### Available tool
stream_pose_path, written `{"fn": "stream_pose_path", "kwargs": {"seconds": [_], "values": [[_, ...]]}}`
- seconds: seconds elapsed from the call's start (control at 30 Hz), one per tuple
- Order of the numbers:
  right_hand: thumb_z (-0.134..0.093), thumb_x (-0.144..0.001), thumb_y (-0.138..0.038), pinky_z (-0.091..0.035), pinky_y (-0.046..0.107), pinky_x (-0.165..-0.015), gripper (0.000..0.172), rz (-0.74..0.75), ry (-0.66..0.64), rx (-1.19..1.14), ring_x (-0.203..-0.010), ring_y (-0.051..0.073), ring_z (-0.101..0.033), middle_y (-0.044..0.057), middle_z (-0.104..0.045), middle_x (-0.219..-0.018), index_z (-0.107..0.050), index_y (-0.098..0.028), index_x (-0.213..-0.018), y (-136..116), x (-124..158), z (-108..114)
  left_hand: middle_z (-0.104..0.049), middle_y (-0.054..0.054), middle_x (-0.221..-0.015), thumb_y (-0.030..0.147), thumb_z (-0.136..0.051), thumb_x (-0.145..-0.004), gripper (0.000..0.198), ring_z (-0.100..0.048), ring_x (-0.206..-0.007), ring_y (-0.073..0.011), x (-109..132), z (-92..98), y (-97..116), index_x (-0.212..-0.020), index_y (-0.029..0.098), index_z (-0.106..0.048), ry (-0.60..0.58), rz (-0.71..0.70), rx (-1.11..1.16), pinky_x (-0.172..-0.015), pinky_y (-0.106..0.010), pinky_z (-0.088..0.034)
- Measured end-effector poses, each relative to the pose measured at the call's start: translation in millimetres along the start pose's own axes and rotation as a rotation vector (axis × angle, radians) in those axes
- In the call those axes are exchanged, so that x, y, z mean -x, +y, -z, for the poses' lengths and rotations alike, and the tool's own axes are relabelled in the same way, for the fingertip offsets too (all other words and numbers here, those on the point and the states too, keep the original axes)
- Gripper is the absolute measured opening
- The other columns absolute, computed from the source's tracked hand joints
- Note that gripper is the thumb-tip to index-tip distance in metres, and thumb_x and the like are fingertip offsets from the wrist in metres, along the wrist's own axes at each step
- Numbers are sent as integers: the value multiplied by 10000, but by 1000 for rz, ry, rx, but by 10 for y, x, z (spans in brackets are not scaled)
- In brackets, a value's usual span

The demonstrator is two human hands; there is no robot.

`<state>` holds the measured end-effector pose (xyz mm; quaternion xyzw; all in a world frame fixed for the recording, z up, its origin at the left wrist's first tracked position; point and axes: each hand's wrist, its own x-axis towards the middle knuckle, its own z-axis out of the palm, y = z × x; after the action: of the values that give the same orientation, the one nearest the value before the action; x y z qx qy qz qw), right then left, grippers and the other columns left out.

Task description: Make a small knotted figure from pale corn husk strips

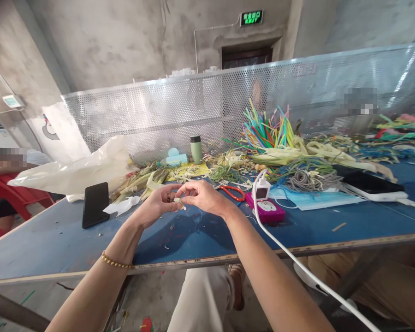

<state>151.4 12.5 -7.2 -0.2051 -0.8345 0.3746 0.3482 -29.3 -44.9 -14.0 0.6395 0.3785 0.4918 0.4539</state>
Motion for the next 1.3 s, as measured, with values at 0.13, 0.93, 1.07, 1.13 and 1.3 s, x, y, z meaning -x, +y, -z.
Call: {"fn": "stream_pose_path", "kwargs": {"seconds": [0.13,0.93,1.07,1.13,1.3], "values": [[-680,-760,-290,-432,221,-582,209,-102,-49,-104,-618,99,-547,20,-661,-727,-704,-131,-893,-53,10,-32,-669,-52,-784,246,-817,-612,618,-617,-700,-165,-3,-2,-1,-1184,144,-607,-46,26,12,-609,-261,-444],[-588,-782,-216,-402,217,-542,86,-51,17,207,-545,110,-542,-12,-597,-576,-638,-147,-789,-57,-12,-100,-604,1,-692,231,-750,-663,491,-521,-576,-103,-52,-10,-116,-1115,109,-604,34,19,-152,-555,-239,-415],[-578,-789,-232,-403,217,-527,96,-54,25,160,-546,111,-547,-4,-608,-611,-624,-148,-787,22,-23,-96,-623,-12,-687,270,-758,-687,462,-545,-599,-116,-18,-3,-49,-1100,110,-628,-6,15,-86,-596,-254,-429],[-572,-795,-244,-403,215,-517,104,-46,18,124,-549,112,-551,-2,-615,-630,-619,-151,-798,69,-27,-85,-644,-29,-705,298,-746,-715,430,-560,-620,-122,-4,0,-18,-1084,105,-639,-36,14,-30,-630,-262,-440],[-560,-804,-240,-393,211,-507,101,-31,52,141,-526,108,-538,-15,-590,-584,-613,-158,-780,102,-33,-80,-661,-53,-756,338,-744,-726,315,-584,-641,-123,-18,-10,-38,-907,96,-656,-12,20,94,-646,-265,-454]]}}
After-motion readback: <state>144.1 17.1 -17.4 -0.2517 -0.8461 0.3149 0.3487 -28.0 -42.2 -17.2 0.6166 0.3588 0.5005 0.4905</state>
